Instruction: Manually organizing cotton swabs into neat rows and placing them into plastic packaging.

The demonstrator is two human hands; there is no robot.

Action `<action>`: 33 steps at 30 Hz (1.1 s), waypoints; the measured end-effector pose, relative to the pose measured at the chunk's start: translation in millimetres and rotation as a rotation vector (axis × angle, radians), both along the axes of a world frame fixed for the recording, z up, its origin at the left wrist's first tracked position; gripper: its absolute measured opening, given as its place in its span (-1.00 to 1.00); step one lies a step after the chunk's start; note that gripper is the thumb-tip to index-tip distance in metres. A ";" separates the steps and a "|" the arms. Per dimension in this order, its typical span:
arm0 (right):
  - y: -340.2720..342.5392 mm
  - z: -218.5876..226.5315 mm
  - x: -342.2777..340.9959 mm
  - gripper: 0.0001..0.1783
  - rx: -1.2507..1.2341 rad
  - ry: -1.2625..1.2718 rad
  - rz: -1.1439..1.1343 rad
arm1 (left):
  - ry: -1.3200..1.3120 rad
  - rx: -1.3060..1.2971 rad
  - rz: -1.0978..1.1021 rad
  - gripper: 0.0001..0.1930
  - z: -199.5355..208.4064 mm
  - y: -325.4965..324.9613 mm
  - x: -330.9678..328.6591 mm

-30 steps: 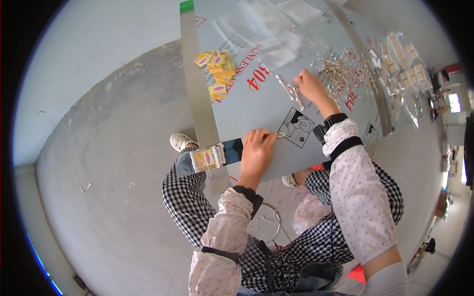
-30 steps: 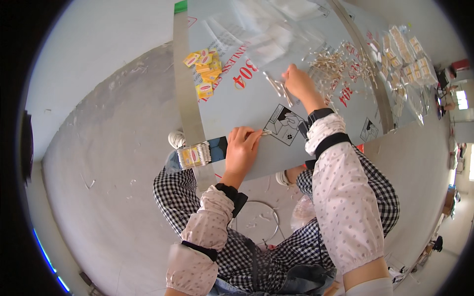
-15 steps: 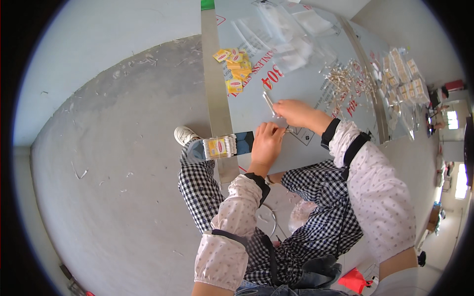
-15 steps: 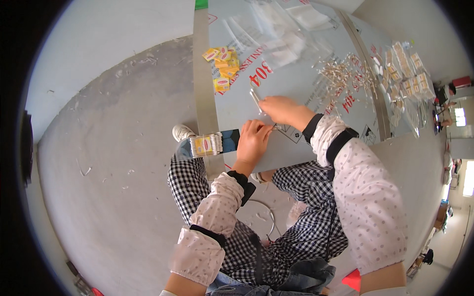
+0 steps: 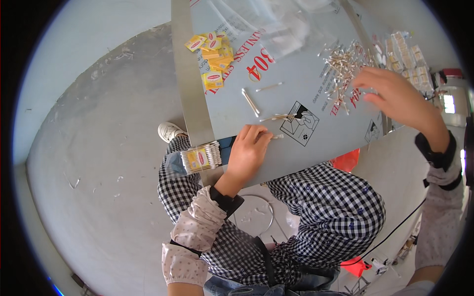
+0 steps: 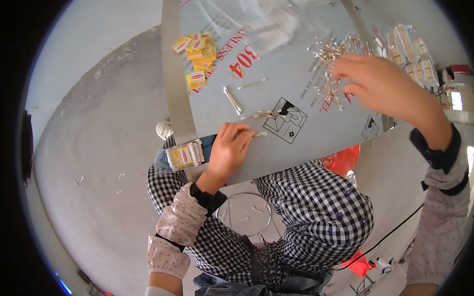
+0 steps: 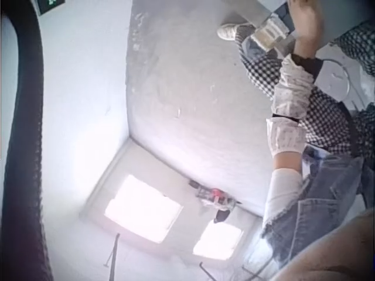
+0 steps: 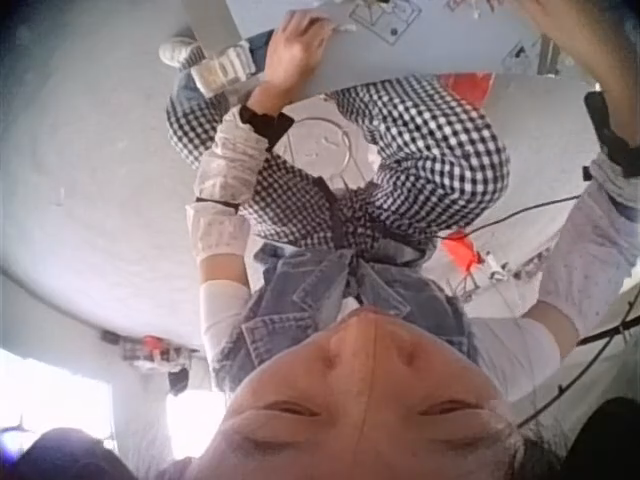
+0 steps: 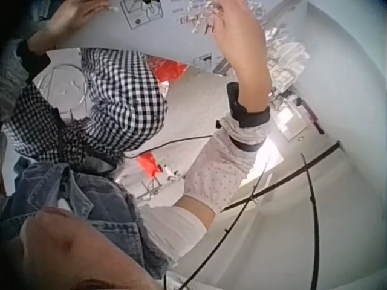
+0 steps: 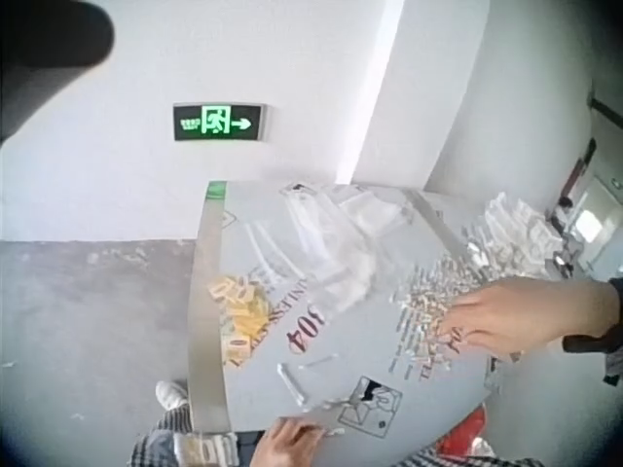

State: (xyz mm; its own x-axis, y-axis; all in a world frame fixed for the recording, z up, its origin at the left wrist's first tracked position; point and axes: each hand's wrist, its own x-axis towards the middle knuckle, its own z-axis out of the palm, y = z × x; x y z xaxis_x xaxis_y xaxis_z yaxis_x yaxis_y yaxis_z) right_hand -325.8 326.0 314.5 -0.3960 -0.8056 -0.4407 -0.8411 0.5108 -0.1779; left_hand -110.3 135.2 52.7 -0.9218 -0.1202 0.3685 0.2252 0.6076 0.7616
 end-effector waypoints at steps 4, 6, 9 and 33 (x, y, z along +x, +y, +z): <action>26.1 -14.8 4.8 -0.80 -0.108 0.024 -0.079 | -0.077 -0.157 0.030 -0.39 18.8 -9.3 -14.6; 28.4 -55.5 21.9 -0.85 -0.289 -0.065 -0.112 | -0.128 -0.215 0.000 -0.23 26.3 -15.8 -24.5; -0.8 -122.2 63.2 -0.88 -0.391 -0.233 -0.257 | -0.232 -0.272 -0.039 -0.02 36.9 -25.0 -34.6; -10.7 -218.1 83.5 -0.62 -0.565 -0.071 -0.317 | -0.323 -0.194 0.092 -0.21 22.1 11.8 -22.8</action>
State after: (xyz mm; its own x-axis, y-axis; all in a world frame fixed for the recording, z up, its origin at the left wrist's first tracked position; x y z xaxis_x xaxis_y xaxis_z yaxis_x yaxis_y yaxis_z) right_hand -242.3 315.3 96.4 -0.6382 -0.7697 -0.0170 -0.6413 0.5438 -0.5413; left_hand -133.0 147.0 74.8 -0.9827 -0.1640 0.0855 -0.0690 0.7539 0.6533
